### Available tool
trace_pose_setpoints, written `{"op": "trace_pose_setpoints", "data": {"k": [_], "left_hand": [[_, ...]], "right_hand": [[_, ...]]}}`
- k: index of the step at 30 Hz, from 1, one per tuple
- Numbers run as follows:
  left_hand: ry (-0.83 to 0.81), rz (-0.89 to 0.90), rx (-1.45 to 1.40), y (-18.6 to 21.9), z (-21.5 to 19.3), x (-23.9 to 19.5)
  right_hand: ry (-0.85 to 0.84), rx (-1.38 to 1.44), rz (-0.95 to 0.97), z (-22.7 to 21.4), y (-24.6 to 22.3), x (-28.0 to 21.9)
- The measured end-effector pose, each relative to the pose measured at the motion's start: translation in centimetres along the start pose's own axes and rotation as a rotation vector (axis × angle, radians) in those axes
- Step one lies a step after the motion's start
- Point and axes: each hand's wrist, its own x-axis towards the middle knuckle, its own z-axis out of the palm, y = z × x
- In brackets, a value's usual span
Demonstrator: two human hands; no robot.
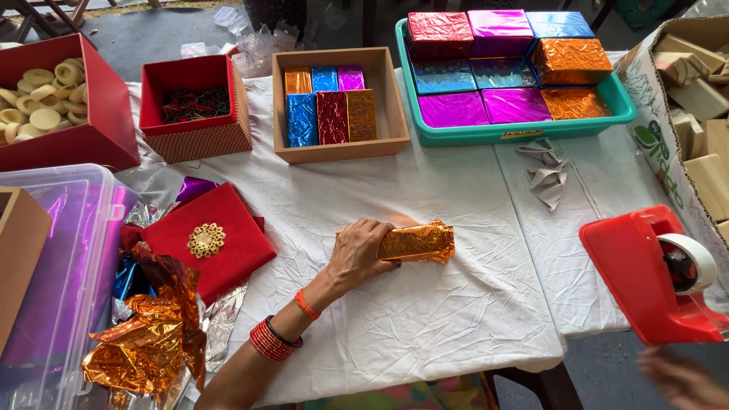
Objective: The person wraps a small rectangular item in orange metallic foil, folds the edges, and secures it with clear tape. They then place the wrapped item into a wooden box containing other wrapped items.
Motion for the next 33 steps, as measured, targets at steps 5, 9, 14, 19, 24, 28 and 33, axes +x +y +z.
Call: {"op": "trace_pose_setpoints", "data": {"k": [5,9,14,19,24,28,33], "left_hand": [[0.051,0.008,-0.023,0.4,-0.7,-0.1],[0.007,-0.163,-0.504,-1.4,-0.2,1.0],[-0.029,-0.431,-1.152,-0.4,-0.4,1.2],[-0.031,-0.534,-1.409,0.5,0.4,0.3],[-0.027,-0.518,-1.375,1.4,0.0,0.0],[0.012,-0.473,-1.351,1.2,0.8,-0.2],[0.022,-0.427,-1.223,2.1,-0.1,-0.3]], "right_hand": [[-0.063,-0.118,0.068,-2.7,3.5,4.1],[-0.867,0.112,0.089,-1.8,1.8,0.3],[-0.843,-0.202,-0.239,16.4,-3.2,-8.1],[-0.882,-0.147,-0.359,36.4,-8.9,-21.2],[-1.102,0.046,-0.327,46.4,-11.1,-23.7],[-1.068,0.018,-0.37,48.9,-11.5,-23.0],[-0.903,-0.102,-0.47,49.8,-11.8,-22.6]]}}
